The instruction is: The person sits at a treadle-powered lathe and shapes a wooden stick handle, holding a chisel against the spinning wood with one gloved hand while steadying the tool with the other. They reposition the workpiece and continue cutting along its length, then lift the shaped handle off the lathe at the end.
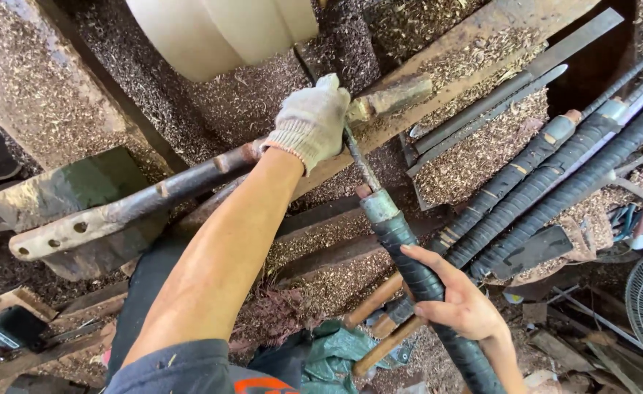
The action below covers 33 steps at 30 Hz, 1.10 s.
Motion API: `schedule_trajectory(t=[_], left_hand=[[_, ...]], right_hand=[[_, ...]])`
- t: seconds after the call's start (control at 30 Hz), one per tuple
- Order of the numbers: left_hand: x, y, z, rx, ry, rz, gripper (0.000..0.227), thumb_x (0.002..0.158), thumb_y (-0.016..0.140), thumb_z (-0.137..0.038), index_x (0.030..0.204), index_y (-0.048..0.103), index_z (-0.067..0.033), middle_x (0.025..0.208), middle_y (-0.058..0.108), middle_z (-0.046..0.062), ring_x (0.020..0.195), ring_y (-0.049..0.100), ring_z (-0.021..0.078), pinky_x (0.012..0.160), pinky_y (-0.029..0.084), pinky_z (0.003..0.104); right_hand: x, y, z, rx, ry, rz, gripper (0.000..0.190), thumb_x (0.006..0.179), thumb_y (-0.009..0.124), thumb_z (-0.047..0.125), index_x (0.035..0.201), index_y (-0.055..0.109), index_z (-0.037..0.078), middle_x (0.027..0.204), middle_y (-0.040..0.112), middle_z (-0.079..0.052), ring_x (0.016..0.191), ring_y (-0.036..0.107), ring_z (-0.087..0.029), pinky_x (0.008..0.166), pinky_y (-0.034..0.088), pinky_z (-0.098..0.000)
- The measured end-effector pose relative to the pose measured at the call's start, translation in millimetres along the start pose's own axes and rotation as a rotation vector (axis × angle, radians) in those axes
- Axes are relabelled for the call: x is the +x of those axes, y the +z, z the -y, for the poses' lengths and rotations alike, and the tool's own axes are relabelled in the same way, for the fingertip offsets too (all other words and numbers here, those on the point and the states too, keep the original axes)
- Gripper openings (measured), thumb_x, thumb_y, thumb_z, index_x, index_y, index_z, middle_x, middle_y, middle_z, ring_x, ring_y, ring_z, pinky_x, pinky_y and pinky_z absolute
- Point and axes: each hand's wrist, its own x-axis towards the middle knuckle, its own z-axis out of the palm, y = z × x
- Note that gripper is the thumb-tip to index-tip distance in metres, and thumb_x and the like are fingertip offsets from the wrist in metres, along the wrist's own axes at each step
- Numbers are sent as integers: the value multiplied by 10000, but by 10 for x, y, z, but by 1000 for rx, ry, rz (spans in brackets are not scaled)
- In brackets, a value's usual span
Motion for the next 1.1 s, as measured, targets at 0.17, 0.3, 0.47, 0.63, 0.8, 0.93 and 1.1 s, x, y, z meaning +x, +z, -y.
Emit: schedule_trajectory(t=[0.17,0.3,0.47,0.63,0.8,0.93,1.1], left_hand=[[9,-176,-95,48,-101,274,393,828,669,88,1205,609,-5,1090,651,205,897,738,291,728,635,384],[23,-153,-46,79,-47,263,385,857,675,31,1229,610,-42,1016,699,192,905,720,283,747,626,394],[19,-145,-16,90,6,234,384,852,690,16,1227,613,-17,1050,702,205,921,723,298,778,624,402],[40,-15,87,96,129,75,406,795,729,-7,1176,605,55,1182,608,255,965,702,356,800,600,422],[77,20,107,87,165,40,447,781,748,-12,1189,585,73,1218,578,272,983,700,380,816,590,433],[48,21,118,90,181,53,425,811,732,-14,1210,591,12,1205,584,246,1004,689,377,843,581,446],[26,-12,126,108,237,21,391,795,731,-1,1161,594,4,1260,516,221,983,686,358,833,577,439]], right_hand=[[5,161,-72,-26,-78,-53,928,678,730,-54,1535,420,123,867,618,-72,666,602,-135,567,537,-286],[14,277,-190,45,-128,-38,915,707,724,-49,1547,395,107,912,626,-81,721,595,-133,608,531,-278],[23,440,-314,191,-209,-80,901,720,714,-63,1552,395,69,955,623,-110,781,604,-147,650,520,-283],[55,577,-449,299,-240,-66,900,740,724,-67,1561,381,75,964,613,-129,737,597,-158,619,523,-298],[97,741,-478,365,-228,-138,911,715,724,-72,1547,388,89,989,628,-130,697,606,-157,560,516,-293],[148,827,-627,390,-245,-142,937,708,732,-85,1558,386,100,984,632,-132,666,609,-154,543,511,-280],[225,1040,-594,452,-232,-188,974,672,724,-86,1558,369,112,1021,661,-157,691,611,-143,573,502,-260]])
